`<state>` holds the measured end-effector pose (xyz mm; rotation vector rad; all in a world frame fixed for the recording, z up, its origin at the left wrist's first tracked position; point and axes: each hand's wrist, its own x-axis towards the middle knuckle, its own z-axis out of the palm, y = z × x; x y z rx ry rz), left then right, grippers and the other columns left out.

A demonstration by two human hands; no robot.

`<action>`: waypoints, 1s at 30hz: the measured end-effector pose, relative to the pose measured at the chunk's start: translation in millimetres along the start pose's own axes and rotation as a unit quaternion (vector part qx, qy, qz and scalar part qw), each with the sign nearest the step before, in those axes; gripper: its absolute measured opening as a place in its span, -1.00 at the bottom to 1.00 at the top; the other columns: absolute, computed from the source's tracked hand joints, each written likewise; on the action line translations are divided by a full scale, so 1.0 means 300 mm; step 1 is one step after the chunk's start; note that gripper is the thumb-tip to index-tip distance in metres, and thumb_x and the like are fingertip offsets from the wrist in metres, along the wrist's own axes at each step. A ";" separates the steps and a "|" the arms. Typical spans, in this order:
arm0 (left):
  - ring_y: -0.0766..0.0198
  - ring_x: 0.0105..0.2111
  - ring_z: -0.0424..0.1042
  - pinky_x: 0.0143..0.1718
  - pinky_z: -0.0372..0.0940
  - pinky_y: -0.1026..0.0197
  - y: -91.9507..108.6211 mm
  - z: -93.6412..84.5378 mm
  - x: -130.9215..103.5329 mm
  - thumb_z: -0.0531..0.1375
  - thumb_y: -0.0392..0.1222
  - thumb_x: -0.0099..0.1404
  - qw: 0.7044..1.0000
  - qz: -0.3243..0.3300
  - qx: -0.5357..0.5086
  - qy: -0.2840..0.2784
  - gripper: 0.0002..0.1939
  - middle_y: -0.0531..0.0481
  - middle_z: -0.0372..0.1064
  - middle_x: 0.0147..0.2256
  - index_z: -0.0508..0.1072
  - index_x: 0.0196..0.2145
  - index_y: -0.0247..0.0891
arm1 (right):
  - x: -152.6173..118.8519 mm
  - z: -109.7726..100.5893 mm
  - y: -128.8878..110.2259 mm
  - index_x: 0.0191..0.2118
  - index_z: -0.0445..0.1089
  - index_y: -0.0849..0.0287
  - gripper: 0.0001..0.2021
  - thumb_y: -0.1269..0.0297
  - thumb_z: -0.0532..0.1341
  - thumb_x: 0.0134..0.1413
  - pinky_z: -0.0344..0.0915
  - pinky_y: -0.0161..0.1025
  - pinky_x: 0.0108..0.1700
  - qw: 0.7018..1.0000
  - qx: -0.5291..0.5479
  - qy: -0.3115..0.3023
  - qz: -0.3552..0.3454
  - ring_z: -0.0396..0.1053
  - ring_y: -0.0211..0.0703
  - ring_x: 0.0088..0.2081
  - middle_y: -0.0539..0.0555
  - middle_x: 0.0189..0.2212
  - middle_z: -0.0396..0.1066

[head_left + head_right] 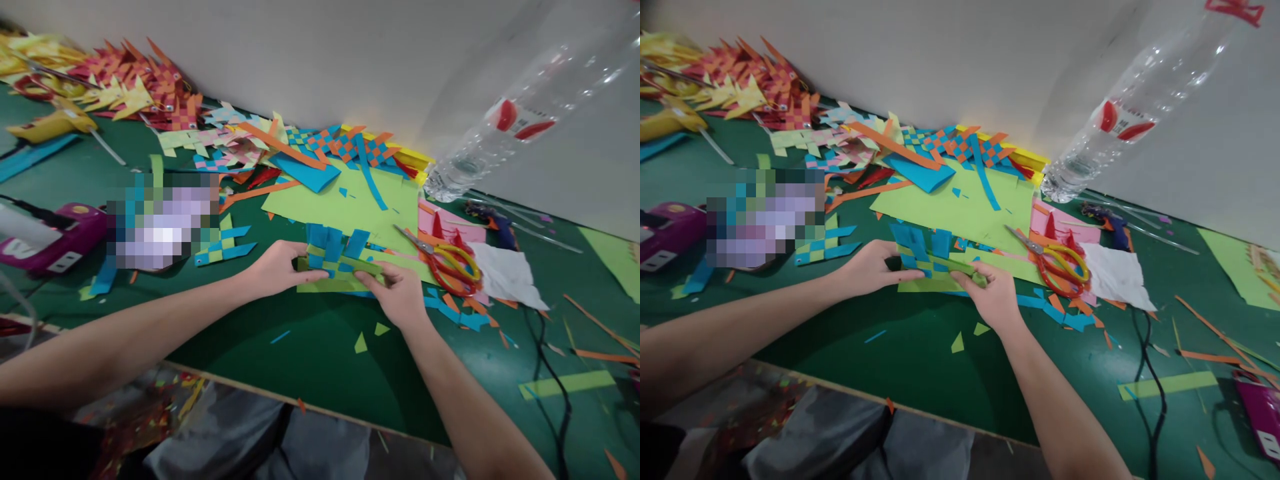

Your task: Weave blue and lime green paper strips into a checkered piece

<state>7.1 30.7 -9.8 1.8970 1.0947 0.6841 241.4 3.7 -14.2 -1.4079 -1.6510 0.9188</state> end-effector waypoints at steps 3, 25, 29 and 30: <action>0.17 -0.29 0.51 -0.31 0.43 0.20 -0.001 0.007 -0.004 0.29 0.01 0.12 0.998 -0.028 -0.058 -0.011 -0.68 0.00 0.54 -0.26 0.54 -0.23 -0.22 | -0.005 0.004 -0.006 -0.36 0.53 0.08 -0.85 0.15 0.32 -0.05 0.37 -0.23 -0.33 0.999 0.032 -0.001 0.004 0.45 -0.16 -0.39 -0.05 -0.46 0.51; 0.19 -0.35 0.50 -0.35 0.42 0.22 0.009 0.025 -0.005 0.30 0.02 0.08 0.993 -0.042 -0.097 0.056 -0.64 -0.04 0.55 -0.27 0.57 -0.23 -0.27 | -0.007 0.023 0.025 -0.35 0.49 0.08 -0.92 0.25 0.25 0.06 0.40 -0.08 -0.07 0.980 -0.121 0.044 -0.152 0.48 -0.05 -0.19 0.01 -0.41 0.53; 0.18 -0.35 0.52 -0.38 0.42 0.25 0.021 0.016 -0.005 0.27 0.02 0.12 0.991 -0.043 -0.092 0.089 -0.69 -0.03 0.56 -0.34 0.59 -0.33 -0.29 | -0.005 0.024 0.025 -0.35 0.48 0.08 -0.94 0.28 0.25 0.07 0.38 -0.01 -0.01 0.969 -0.144 0.034 -0.197 0.50 -0.08 -0.29 -0.01 -0.44 0.54; 0.18 -0.34 0.52 -0.37 0.42 0.25 0.020 0.015 -0.004 0.27 0.02 0.13 0.990 -0.039 -0.098 0.097 -0.69 -0.03 0.56 -0.34 0.59 -0.33 -0.29 | -0.004 0.023 0.025 -0.36 0.47 0.08 -0.94 0.30 0.24 0.07 0.36 0.02 0.01 0.964 -0.155 0.029 -0.212 0.49 -0.10 -0.34 -0.02 -0.44 0.53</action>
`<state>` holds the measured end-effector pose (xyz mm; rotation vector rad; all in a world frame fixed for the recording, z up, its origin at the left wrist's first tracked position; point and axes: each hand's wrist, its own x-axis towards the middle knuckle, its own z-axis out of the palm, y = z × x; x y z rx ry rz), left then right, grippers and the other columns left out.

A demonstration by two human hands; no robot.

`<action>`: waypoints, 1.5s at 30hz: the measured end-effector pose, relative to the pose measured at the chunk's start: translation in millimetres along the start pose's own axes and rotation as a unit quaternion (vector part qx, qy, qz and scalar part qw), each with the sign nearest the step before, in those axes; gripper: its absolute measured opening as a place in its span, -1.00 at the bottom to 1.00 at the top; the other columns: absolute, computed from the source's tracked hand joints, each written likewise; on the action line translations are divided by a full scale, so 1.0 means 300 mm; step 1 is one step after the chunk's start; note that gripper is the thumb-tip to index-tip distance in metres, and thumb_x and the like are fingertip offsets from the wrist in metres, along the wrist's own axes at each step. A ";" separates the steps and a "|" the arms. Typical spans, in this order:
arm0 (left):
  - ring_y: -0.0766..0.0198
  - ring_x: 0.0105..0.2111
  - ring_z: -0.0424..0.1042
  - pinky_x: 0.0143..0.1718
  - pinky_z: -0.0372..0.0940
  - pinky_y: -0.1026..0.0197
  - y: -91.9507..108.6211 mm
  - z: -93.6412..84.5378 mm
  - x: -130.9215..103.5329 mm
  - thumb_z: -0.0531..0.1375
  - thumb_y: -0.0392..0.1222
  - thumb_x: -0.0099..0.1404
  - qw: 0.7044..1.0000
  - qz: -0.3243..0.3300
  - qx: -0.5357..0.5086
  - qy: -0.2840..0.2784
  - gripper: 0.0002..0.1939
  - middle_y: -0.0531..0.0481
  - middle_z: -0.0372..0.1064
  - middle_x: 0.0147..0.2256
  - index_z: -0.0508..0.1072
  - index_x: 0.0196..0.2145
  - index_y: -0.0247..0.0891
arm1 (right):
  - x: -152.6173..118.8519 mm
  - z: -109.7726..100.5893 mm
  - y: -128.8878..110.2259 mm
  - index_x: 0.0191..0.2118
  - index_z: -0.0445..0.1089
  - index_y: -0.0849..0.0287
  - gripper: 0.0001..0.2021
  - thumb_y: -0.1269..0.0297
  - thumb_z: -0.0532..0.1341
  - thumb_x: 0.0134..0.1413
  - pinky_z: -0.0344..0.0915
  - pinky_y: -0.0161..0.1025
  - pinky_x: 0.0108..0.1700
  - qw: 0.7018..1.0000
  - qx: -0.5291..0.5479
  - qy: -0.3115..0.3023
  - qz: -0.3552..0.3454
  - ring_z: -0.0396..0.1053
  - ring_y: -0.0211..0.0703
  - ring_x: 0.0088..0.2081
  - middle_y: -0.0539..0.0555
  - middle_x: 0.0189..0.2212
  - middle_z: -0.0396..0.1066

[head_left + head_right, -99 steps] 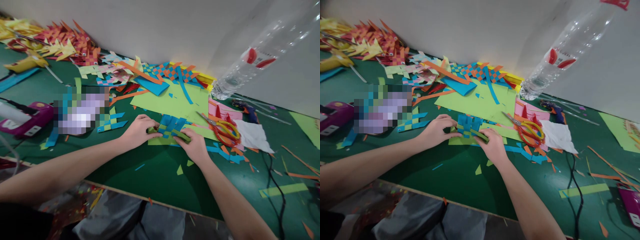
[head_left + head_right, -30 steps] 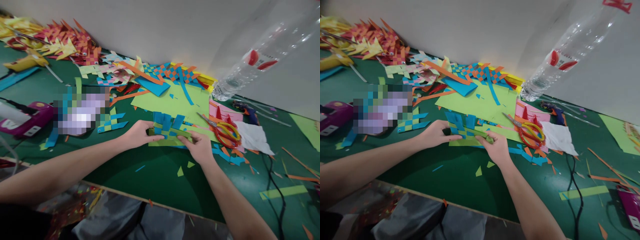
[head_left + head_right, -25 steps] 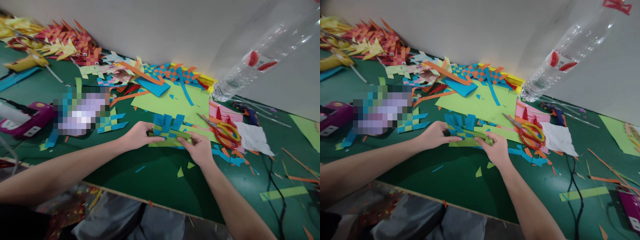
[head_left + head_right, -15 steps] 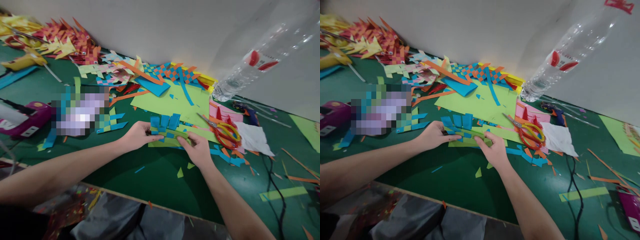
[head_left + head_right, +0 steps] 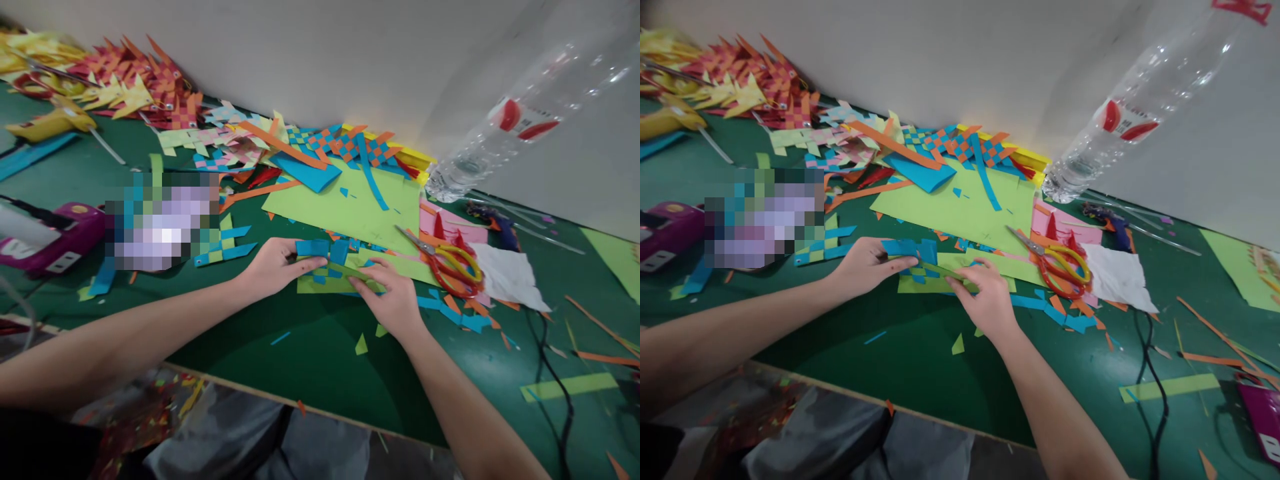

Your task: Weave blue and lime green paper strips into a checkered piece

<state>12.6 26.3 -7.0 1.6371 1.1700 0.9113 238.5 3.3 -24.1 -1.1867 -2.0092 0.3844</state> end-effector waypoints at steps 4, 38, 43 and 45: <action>0.17 -0.31 0.53 -0.31 0.43 0.24 -0.013 -0.004 0.008 0.27 0.05 0.13 0.999 0.006 -0.010 0.039 -0.68 -0.03 0.56 -0.35 0.59 -0.33 -0.28 | 0.003 0.001 0.008 -0.50 0.39 0.09 -0.83 0.30 0.22 0.10 0.29 0.03 0.08 0.998 -0.036 -0.033 -0.043 0.41 -0.22 -0.50 -0.06 -0.54 0.47; 0.30 -0.43 0.45 -0.39 0.30 0.33 0.040 -0.028 -0.013 0.26 0.03 0.15 0.988 0.101 0.119 -0.001 -0.76 0.03 0.51 -0.41 0.56 -0.38 -0.20 | -0.010 -0.013 -0.053 -0.27 0.49 0.00 -0.86 0.34 0.18 0.16 0.38 -0.01 0.01 0.997 -0.025 -0.032 -0.071 0.53 -0.18 -0.37 -0.04 -0.37 0.58; 0.30 -0.43 0.43 -0.40 0.30 0.33 0.030 -0.029 -0.013 0.26 0.05 0.15 0.986 0.099 0.131 0.028 -0.73 0.04 0.50 -0.41 0.56 -0.37 -0.20 | -0.010 -0.015 -0.058 -0.19 0.46 0.02 -0.87 0.28 0.22 0.12 0.23 0.07 0.16 0.998 -0.023 -0.023 -0.063 0.52 -0.14 -0.28 -0.02 -0.28 0.57; 0.30 -0.45 0.43 -0.42 0.30 0.33 0.026 -0.031 -0.015 0.26 0.08 0.13 0.984 0.093 0.140 0.052 -0.71 0.04 0.50 -0.42 0.56 -0.38 -0.22 | -0.008 -0.014 -0.058 -0.18 0.45 0.05 -0.85 0.28 0.24 0.09 0.19 0.07 0.20 0.998 -0.010 -0.015 -0.059 0.52 -0.13 -0.25 0.00 -0.26 0.56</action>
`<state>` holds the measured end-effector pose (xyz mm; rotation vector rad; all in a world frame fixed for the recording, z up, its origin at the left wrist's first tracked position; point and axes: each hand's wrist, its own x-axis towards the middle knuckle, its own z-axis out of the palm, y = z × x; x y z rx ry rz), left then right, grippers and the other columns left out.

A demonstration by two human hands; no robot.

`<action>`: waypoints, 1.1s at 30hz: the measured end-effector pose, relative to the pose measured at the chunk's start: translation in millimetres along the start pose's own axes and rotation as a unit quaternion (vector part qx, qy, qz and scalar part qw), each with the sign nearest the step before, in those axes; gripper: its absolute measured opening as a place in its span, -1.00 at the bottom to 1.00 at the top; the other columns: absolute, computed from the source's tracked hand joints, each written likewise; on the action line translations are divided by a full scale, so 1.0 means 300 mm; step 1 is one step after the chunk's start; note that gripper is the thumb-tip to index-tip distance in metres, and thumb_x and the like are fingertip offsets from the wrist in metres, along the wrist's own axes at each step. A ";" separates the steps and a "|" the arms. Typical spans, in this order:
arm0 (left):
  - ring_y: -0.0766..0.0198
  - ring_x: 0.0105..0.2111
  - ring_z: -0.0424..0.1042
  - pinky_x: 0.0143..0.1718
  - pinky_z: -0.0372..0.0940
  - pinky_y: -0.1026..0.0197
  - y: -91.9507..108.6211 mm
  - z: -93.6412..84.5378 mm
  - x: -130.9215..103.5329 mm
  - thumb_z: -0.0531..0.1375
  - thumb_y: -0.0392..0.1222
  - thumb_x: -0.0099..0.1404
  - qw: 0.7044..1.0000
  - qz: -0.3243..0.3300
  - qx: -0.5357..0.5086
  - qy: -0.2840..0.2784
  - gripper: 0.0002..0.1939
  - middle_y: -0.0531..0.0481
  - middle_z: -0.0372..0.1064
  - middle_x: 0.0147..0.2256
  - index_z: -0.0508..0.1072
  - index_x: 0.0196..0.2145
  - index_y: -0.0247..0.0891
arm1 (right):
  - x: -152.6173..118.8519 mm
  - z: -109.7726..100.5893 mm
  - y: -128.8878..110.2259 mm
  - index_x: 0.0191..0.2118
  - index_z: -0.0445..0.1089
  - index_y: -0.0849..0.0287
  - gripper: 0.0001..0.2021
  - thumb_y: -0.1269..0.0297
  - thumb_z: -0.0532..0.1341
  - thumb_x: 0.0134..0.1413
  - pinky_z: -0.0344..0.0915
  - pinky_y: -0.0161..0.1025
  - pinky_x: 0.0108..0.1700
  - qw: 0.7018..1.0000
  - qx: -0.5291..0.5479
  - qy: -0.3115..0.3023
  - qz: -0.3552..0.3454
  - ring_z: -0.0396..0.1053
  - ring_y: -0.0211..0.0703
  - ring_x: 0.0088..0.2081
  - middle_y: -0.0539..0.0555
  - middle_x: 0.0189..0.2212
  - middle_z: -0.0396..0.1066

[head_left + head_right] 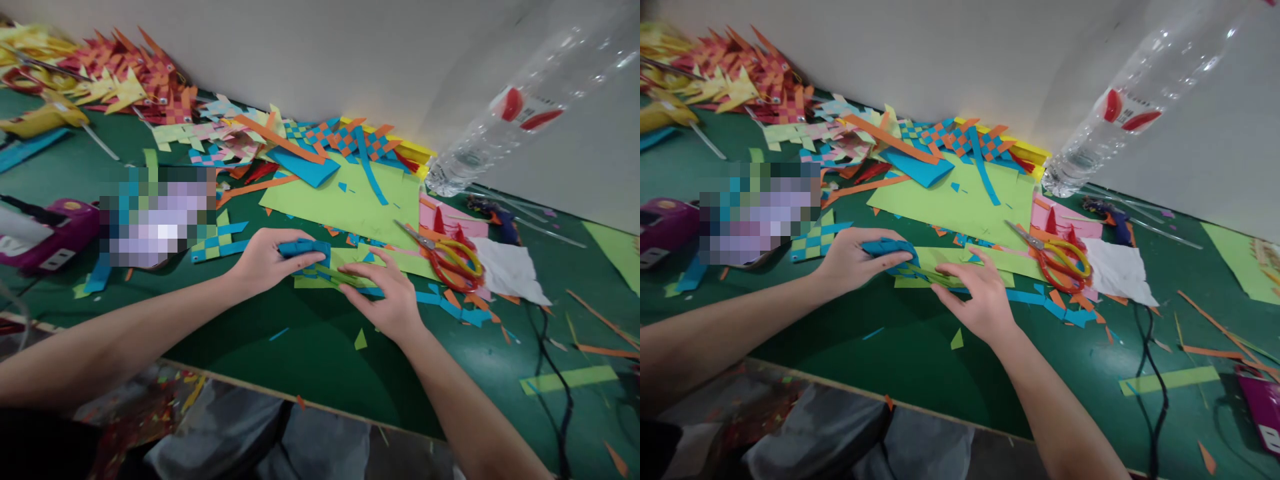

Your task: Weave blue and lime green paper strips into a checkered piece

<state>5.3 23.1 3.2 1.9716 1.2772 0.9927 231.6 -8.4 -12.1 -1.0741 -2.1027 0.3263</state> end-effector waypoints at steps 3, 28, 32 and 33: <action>0.31 -0.49 0.42 -0.47 0.28 0.34 -0.003 0.001 -0.002 0.26 0.10 0.12 1.000 -0.017 0.011 0.019 -0.68 0.04 0.50 -0.45 0.56 -0.39 -0.23 | 0.003 0.002 0.006 -0.29 0.46 0.08 -0.94 0.34 0.23 0.10 0.23 0.02 0.17 1.000 0.025 0.018 0.003 0.50 -0.20 -0.35 -0.04 -0.36 0.56; 0.27 -0.46 0.44 -0.44 0.32 0.30 -0.017 -0.001 0.022 0.28 0.05 0.12 0.997 -0.075 -0.010 0.035 -0.70 0.02 0.51 -0.46 0.57 -0.38 -0.26 | 0.008 -0.004 0.026 -0.42 0.45 0.08 -0.89 0.23 0.23 0.09 0.44 -0.22 -0.25 0.989 0.086 0.001 0.121 0.50 -0.12 -0.29 -0.01 -0.44 0.52; 0.28 -0.48 0.42 -0.47 0.28 0.30 -0.019 -0.005 0.023 0.26 0.07 0.13 0.996 -0.078 -0.011 0.038 -0.68 0.04 0.49 -0.47 0.56 -0.38 -0.26 | 0.010 -0.013 0.023 -0.30 0.46 0.09 -0.87 0.18 0.25 0.06 0.44 -0.23 -0.28 0.978 0.121 0.014 0.168 0.50 -0.15 -0.34 0.00 -0.42 0.53; 0.28 -0.48 0.41 -0.48 0.27 0.31 -0.019 -0.004 0.024 0.26 0.06 0.14 0.996 -0.081 -0.018 0.040 -0.69 0.04 0.49 -0.47 0.56 -0.39 -0.26 | 0.010 -0.014 0.023 -0.25 0.45 0.10 -0.82 0.15 0.27 0.03 0.45 -0.23 -0.26 0.975 0.137 0.007 0.177 0.51 -0.14 -0.33 0.01 -0.40 0.53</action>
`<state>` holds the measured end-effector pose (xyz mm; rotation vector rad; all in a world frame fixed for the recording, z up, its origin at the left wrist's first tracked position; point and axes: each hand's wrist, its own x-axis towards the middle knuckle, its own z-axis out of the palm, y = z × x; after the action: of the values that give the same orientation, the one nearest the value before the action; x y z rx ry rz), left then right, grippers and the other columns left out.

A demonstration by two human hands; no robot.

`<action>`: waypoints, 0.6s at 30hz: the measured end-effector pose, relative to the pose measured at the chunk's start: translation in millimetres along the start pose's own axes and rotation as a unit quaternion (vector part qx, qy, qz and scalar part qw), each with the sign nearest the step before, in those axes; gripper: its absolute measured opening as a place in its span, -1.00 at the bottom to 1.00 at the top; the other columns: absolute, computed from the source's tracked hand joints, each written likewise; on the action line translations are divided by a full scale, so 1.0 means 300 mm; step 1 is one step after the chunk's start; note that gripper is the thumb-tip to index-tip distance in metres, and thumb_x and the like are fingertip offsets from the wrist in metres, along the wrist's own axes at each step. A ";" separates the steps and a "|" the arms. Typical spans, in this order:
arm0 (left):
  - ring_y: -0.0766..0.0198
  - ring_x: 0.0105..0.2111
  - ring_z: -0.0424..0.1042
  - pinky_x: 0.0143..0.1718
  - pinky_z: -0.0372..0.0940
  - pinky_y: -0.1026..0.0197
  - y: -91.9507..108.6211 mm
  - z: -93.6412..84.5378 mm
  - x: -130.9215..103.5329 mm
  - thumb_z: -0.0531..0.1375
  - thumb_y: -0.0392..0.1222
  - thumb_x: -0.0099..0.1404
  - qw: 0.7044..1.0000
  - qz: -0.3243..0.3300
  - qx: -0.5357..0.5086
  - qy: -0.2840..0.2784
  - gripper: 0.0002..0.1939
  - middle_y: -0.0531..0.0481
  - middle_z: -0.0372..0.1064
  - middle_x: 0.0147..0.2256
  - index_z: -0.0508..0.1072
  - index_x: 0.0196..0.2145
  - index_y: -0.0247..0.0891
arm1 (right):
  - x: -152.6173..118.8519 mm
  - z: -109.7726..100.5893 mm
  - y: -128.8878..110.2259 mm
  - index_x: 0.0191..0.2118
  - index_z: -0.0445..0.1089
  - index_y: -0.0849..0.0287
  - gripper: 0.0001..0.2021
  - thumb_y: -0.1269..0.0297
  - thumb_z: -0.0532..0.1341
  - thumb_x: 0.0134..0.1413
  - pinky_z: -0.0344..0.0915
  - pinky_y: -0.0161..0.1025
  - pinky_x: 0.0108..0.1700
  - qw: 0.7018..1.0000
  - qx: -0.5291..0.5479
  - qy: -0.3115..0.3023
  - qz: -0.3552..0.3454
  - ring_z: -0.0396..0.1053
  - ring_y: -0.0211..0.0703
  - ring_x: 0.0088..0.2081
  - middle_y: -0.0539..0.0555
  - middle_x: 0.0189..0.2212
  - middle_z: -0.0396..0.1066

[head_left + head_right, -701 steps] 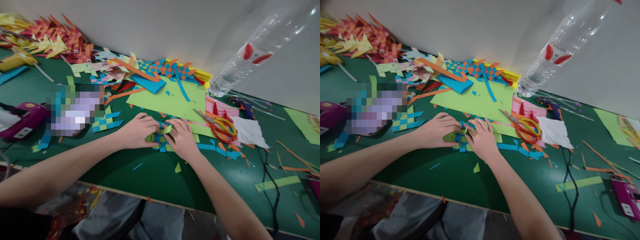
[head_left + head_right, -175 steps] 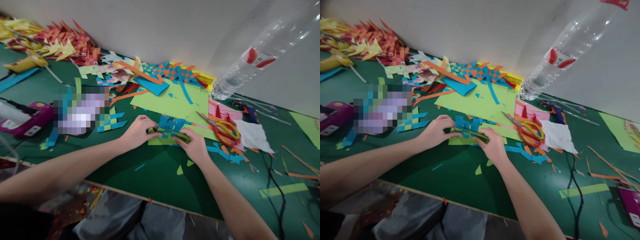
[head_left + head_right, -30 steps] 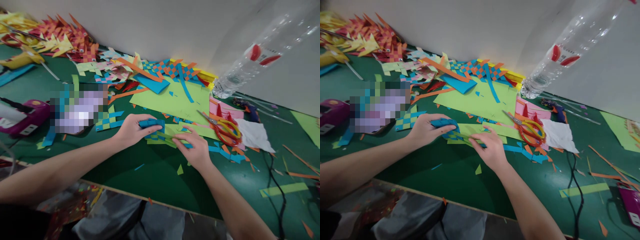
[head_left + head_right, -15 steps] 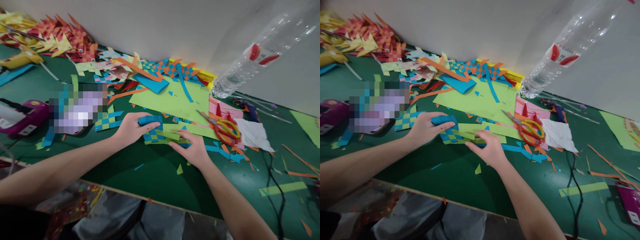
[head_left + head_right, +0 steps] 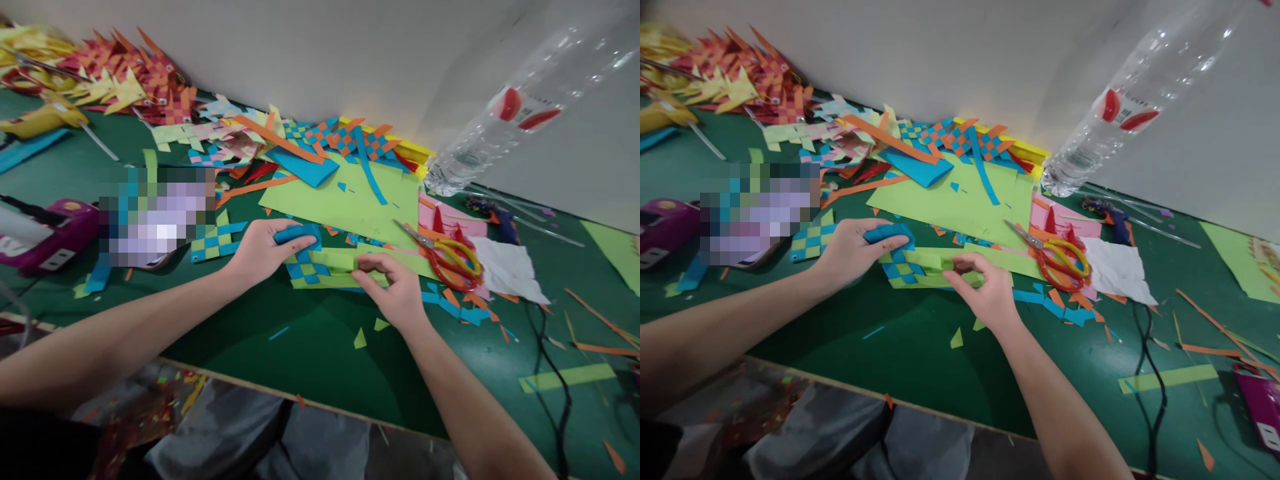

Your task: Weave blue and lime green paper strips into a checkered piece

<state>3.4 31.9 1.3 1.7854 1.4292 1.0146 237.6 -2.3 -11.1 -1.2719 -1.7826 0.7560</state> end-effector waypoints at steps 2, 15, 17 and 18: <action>0.29 -0.50 0.40 -0.48 0.26 0.30 0.000 0.003 0.000 0.27 0.05 0.13 1.000 -0.007 -0.011 0.005 -0.71 0.05 0.47 -0.50 0.54 -0.42 -0.27 | -0.002 0.000 0.002 -0.20 0.43 0.13 -0.69 0.09 0.33 -0.06 0.45 -0.20 -0.21 0.999 0.021 -0.032 0.011 0.51 -0.12 -0.30 0.04 -0.36 0.54; 0.31 -0.50 0.36 -0.50 0.24 0.31 0.012 0.019 -0.021 0.28 0.08 0.11 0.998 -0.026 -0.037 0.045 -0.68 0.06 0.43 -0.51 0.51 -0.45 -0.26 | -0.006 0.002 -0.019 -0.46 0.41 0.15 -0.78 0.11 0.34 -0.08 0.38 -0.29 -0.36 0.996 -0.003 -0.081 -0.025 0.45 -0.18 -0.40 -0.01 -0.49 0.48; 0.31 -0.51 0.37 -0.49 0.24 0.30 0.019 0.021 -0.025 0.28 0.05 0.11 0.999 -0.028 -0.030 0.029 -0.71 0.06 0.44 -0.51 0.52 -0.43 -0.25 | -0.005 0.001 -0.023 -0.54 0.38 0.14 -0.78 0.16 0.29 0.00 0.38 -0.29 -0.36 0.997 0.003 -0.075 -0.025 0.44 -0.19 -0.41 -0.01 -0.52 0.49; 0.30 -0.51 0.37 -0.49 0.25 0.29 0.020 0.021 -0.025 0.28 0.04 0.11 0.999 -0.030 -0.026 0.024 -0.72 0.06 0.45 -0.50 0.53 -0.41 -0.25 | -0.004 0.000 -0.025 -0.56 0.37 0.14 -0.77 0.19 0.27 0.04 0.38 -0.28 -0.34 0.997 0.011 -0.075 -0.022 0.45 -0.19 -0.40 -0.01 -0.52 0.50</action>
<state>10.9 23.1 1.8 1.6811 1.4621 1.0601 234.3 -5.9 -5.2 -1.1839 -1.9103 0.8646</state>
